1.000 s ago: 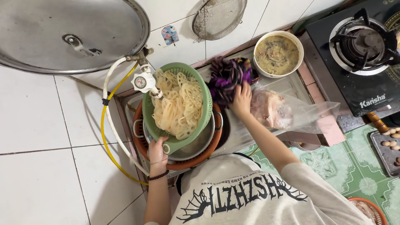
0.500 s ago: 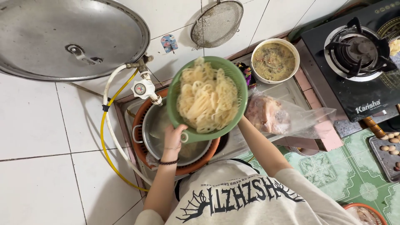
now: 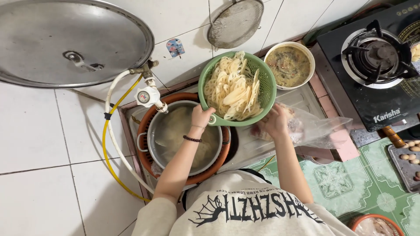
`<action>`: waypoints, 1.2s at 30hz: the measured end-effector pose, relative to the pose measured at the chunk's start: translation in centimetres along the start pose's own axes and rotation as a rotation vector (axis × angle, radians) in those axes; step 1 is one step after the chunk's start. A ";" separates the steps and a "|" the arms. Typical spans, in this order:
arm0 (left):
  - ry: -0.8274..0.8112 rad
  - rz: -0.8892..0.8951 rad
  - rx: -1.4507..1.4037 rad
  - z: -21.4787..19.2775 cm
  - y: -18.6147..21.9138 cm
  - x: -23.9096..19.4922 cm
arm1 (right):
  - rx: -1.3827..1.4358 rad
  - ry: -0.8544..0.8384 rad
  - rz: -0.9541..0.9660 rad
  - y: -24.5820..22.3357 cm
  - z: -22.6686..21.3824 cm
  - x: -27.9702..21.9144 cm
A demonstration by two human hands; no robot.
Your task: The person rinses sliced lotus root in a water-filled basin at the sink, rubbing and turning the slices by hand, then transfers them into a green colander. They drain the basin, carry a kettle to the stove, pour hot water into a pot of mixed vegetables, and place a block of pork into a pot of water to blanch.
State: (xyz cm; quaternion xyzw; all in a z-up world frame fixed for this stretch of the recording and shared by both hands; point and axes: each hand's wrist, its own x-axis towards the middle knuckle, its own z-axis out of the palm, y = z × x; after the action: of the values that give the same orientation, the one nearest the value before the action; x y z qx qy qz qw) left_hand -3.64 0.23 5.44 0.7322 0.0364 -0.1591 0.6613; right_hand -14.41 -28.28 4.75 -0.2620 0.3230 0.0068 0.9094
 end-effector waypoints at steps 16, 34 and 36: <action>-0.033 -0.034 1.123 2.1 -0.6 3.6 | -1.434 0.432 -0.761 2.3 1.8 0.8; -0.304 0.526 1.423 -8.8 -10.0 0.2 | -1.547 -0.639 -0.842 16.3 4.9 -6.7; -0.375 0.520 1.479 -8.3 -11.3 3.1 | -1.552 -0.681 -0.773 19.0 4.9 -2.2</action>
State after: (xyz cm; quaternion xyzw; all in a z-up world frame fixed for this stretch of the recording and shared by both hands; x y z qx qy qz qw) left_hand -2.18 9.24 -5.58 0.9265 -0.3616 -0.1033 0.0161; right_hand -16.76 -9.14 0.28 -0.8698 -0.1657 -0.0060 0.4647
